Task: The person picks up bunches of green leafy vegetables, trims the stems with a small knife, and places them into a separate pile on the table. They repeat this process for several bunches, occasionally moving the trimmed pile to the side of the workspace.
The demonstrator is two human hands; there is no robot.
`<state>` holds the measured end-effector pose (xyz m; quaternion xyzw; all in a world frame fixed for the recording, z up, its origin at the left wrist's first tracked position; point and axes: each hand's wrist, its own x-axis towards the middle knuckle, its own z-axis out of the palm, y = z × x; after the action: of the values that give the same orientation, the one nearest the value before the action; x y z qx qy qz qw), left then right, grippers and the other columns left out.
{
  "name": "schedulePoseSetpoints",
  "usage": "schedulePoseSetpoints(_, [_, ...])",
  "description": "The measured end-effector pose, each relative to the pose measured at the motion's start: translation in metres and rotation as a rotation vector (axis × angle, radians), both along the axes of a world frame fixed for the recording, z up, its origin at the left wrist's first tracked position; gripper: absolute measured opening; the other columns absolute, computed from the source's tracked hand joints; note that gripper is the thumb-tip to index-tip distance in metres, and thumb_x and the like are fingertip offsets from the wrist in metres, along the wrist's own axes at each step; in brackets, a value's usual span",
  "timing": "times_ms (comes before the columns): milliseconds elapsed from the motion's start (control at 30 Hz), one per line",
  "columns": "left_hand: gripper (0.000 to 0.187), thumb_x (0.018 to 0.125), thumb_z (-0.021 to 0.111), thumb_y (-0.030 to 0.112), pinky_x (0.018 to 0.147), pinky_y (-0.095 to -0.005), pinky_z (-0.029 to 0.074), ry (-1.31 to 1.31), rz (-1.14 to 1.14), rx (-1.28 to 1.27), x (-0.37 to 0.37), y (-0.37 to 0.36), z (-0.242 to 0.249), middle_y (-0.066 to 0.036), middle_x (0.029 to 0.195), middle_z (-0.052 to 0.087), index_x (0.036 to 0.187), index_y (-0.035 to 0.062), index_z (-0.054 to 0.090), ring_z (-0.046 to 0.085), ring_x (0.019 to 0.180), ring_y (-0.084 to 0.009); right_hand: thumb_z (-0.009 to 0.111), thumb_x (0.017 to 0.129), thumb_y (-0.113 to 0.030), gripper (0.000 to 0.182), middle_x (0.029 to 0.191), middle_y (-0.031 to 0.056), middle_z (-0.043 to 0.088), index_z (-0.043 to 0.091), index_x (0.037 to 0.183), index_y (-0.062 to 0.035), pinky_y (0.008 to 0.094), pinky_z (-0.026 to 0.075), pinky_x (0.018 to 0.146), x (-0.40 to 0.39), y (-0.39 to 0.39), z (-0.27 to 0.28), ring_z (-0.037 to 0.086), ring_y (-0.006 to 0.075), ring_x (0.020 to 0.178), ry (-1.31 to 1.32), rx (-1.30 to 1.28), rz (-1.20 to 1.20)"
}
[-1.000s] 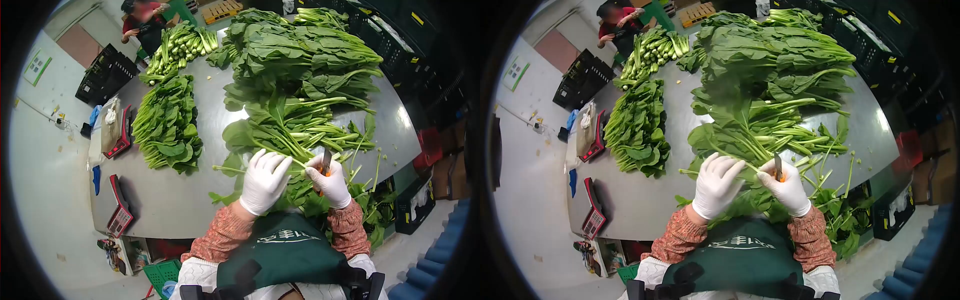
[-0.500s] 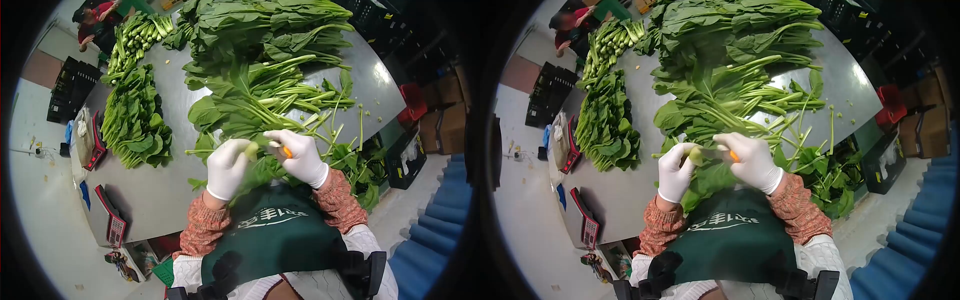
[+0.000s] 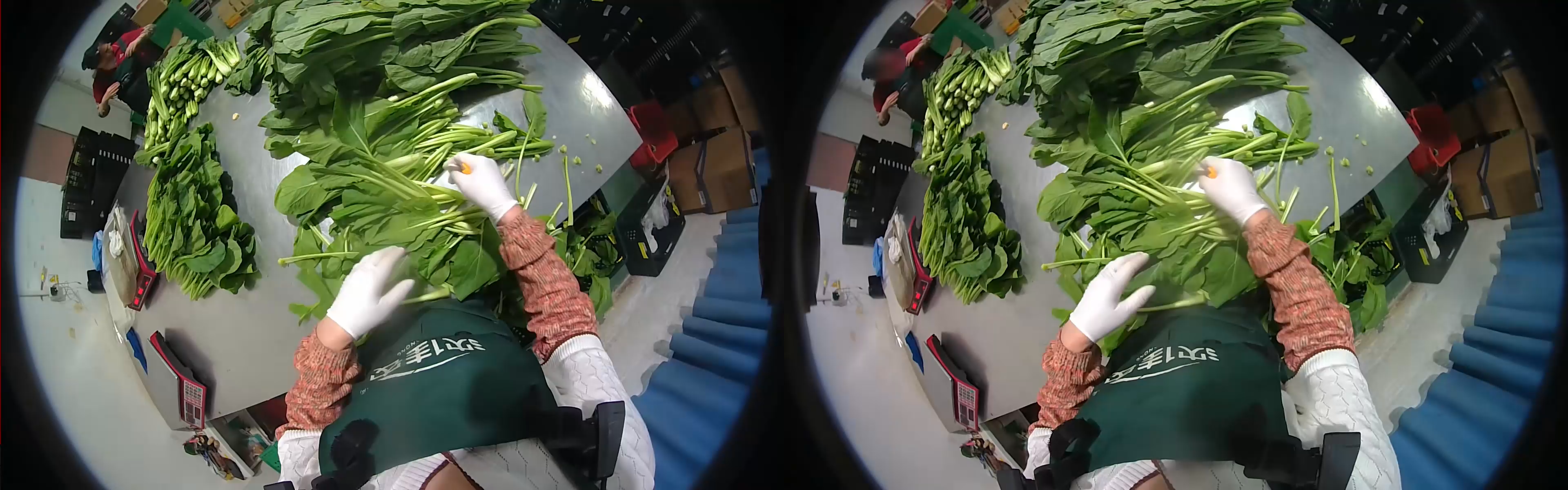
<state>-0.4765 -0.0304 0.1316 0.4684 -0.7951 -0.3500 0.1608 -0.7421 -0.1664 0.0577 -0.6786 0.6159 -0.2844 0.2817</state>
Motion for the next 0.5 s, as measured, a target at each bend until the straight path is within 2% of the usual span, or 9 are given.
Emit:
schedulePoseSetpoints(33, [0.051, 0.09, 0.067, 0.026, 0.102, -0.0414, 0.044, -0.017, 0.021, -0.019, 0.001, -0.003, 0.0, -0.022, 0.128, 0.058, 0.131, -0.0016, 0.053, 0.055, 0.119, -0.0377, 0.061, 0.083, -0.025, 0.021, 0.089, 0.0164, 0.07, 0.07, 0.095, -0.01, 0.0432, 0.053, 0.074, 0.006, -0.003, -0.006, 0.067, 0.0372, 0.084, 0.081, 0.016, 0.028])
schedulePoseSetpoints(67, [0.051, 0.09, 0.067, 0.026, 0.101, -0.0412, 0.045, -0.025, 0.022, -0.035, 0.002, -0.004, -0.001, -0.022, 0.128, 0.058, 0.131, -0.0014, 0.053, 0.056, 0.118, -0.0376, 0.059, 0.083, -0.029, 0.023, 0.088, 0.0168, 0.069, 0.07, 0.093, -0.0113, 0.0459, 0.052, 0.074, 0.013, -0.002, -0.011, 0.065, 0.0391, 0.084, 0.044, 0.012, 0.029])
schedulePoseSetpoints(100, [0.051, 0.09, 0.068, 0.026, 0.101, -0.041, 0.045, -0.032, 0.025, -0.053, 0.004, -0.004, -0.003, -0.022, 0.127, 0.059, 0.131, -0.0013, 0.053, 0.056, 0.118, -0.0374, 0.058, 0.084, -0.029, 0.024, 0.088, 0.0176, 0.069, 0.071, 0.093, -0.0109, 0.046, 0.052, 0.074, 0.019, 0.0, -0.016, 0.065, 0.0393, 0.083, 0.12, 0.066, 0.032])
schedulePoseSetpoints(167, [0.051, 0.09, 0.068, 0.026, 0.1, -0.041, 0.045, -0.039, 0.035, -0.04, 0.007, -0.003, -0.003, -0.022, 0.126, 0.059, 0.131, -0.0005, 0.054, 0.056, 0.117, -0.0372, 0.059, 0.083, -0.028, 0.023, 0.087, 0.0182, 0.069, 0.071, 0.092, -0.0098, 0.0465, 0.053, 0.075, 0.028, 0.011, -0.026, 0.066, 0.0387, 0.084, 0.304, -0.015, 0.055])
schedulePoseSetpoints(200, [0.051, 0.089, 0.068, 0.026, 0.1, -0.0409, 0.045, -0.041, 0.044, -0.032, 0.009, -0.003, -0.004, -0.021, 0.126, 0.059, 0.131, -0.0001, 0.054, 0.057, 0.117, -0.0371, 0.06, 0.083, -0.026, 0.021, 0.087, 0.0182, 0.069, 0.07, 0.087, -0.0084, 0.0472, 0.052, 0.074, 0.03, 0.023, -0.021, 0.066, 0.0383, 0.084, 0.29, 0.208, 0.032])
schedulePoseSetpoints(300, [0.051, 0.089, 0.068, 0.026, 0.099, -0.041, 0.046, -0.046, 0.1, 0.013, 0.015, 0.003, -0.011, -0.021, 0.126, 0.06, 0.131, 0.0011, 0.054, 0.057, 0.117, -0.0371, 0.064, 0.081, -0.024, 0.018, 0.086, 0.0172, 0.069, 0.069, 0.09, -0.0095, 0.0474, 0.053, 0.072, 0.029, 0.053, -0.038, 0.067, 0.0378, 0.081, 0.243, 0.042, 0.065])
schedulePoseSetpoints(433, [0.05, 0.089, 0.066, 0.03, 0.098, -0.0424, 0.045, -0.025, 0.116, 0.01, 0.015, 0.006, -0.027, -0.021, 0.123, 0.062, 0.128, -0.0004, 0.055, 0.058, 0.114, -0.0366, 0.063, 0.083, -0.027, 0.021, 0.084, 0.0174, 0.07, 0.069, 0.094, -0.0099, 0.0465, 0.053, 0.072, 0.016, 0.062, -0.025, 0.067, 0.0373, 0.081, 0.258, 0.238, 0.068])
schedulePoseSetpoints(500, [0.05, 0.089, 0.066, 0.029, 0.097, -0.0426, 0.045, -0.007, 0.109, 0.017, 0.01, 0.004, -0.029, -0.021, 0.123, 0.062, 0.128, -0.0009, 0.055, 0.059, 0.113, -0.037, 0.063, 0.084, -0.028, 0.022, 0.084, 0.0177, 0.07, 0.07, 0.094, -0.0096, 0.0453, 0.054, 0.071, 0.011, 0.059, -0.035, 0.068, 0.0369, 0.081, 0.172, 0.203, 0.049])
